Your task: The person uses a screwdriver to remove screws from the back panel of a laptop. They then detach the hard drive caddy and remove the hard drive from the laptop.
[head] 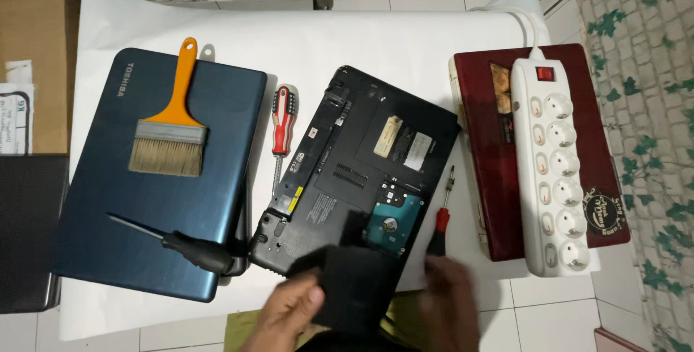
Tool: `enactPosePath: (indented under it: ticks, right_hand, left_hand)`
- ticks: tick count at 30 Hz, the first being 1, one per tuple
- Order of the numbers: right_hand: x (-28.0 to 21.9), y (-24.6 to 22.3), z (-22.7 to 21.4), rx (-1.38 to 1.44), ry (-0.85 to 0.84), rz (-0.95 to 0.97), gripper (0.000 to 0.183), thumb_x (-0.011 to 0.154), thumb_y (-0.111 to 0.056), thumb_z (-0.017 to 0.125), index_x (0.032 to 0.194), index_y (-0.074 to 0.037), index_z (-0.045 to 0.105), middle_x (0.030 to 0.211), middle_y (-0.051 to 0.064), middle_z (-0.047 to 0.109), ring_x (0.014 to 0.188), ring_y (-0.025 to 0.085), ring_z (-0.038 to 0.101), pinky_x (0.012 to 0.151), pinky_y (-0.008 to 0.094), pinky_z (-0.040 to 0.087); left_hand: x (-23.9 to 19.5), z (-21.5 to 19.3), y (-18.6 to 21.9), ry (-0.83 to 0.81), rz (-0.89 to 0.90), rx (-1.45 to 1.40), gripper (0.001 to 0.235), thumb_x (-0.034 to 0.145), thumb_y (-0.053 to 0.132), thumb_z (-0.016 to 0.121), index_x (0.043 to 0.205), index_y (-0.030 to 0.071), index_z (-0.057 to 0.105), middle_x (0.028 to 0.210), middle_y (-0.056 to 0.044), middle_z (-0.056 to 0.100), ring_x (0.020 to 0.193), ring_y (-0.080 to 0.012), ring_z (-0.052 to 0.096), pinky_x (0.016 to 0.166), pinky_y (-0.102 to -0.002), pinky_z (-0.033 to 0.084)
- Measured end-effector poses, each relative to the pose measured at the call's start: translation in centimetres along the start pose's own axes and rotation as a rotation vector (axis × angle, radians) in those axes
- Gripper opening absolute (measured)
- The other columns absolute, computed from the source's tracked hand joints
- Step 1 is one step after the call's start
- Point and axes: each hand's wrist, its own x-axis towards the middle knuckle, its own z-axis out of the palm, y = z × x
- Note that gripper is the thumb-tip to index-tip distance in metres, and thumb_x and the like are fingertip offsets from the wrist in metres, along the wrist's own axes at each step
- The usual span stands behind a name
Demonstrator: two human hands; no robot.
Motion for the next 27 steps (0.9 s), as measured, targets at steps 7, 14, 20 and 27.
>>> enactPosePath:
  ticks: [7, 14, 20, 27]
  right_hand:
    - [-2.8, -0.4, 3.1, 0.029, -0.445, 0.73, 0.039, 0.082, -0.034, 0.099, 0.117, -0.016, 0.1, 0.094, 0.003, 0.093, 0.078, 0.014, 0.079, 0.075, 0.031, 0.058]
    - [-3.3, 2.3, 3.0, -0.103, -0.276, 0.442, 0.069, 0.071, -0.042, 0.106, 0.136, -0.025, 0.092, 0.126, -0.003, 0.099, 0.118, 0.015, 0.093, 0.103, 0.03, 0.071]
    - [-2.3, 1.1, 0.4, -0.078, -0.336, -0.403, 0.043, 0.086, -0.022, 0.099, 0.128, -0.02, 0.087, 0.121, 0.001, 0.092, 0.111, 0.018, 0.088, 0.098, 0.032, 0.067]
    - [-1.8, -8.6, 0.3, -0.028, -0.102, -0.789, 0.016, 0.101, -0.014, 0.081, 0.116, -0.013, 0.087, 0.121, 0.011, 0.088, 0.111, 0.03, 0.091, 0.099, 0.036, 0.076]
  left_hand:
    - [-0.2, 1.2, -3.7, -0.146, 0.042, 0.15, 0.047, 0.12, 0.039, 0.059, 0.085, 0.008, 0.058, 0.088, -0.005, 0.055, 0.057, -0.0136, 0.067, 0.046, -0.028, 0.064]
    - [-0.4, 1.4, -4.6, 0.014, -0.001, 0.051, 0.029, 0.109, 0.025, 0.075, 0.116, 0.0, 0.087, 0.099, -0.007, 0.076, 0.06, -0.0145, 0.067, 0.056, -0.029, 0.057]
    - [0.0, 2.6, 0.5, 0.034, 0.529, 0.11, 0.012, 0.105, 0.014, 0.083, 0.108, 0.004, 0.089, 0.102, -0.013, 0.087, 0.093, -0.0244, 0.082, 0.082, -0.035, 0.066]
    - [-0.5, 3.9, 6.7, 0.044, 0.909, 0.355, 0.016, 0.114, 0.012, 0.069, 0.109, 0.001, 0.08, 0.115, -0.02, 0.089, 0.112, -0.0378, 0.093, 0.102, -0.044, 0.076]
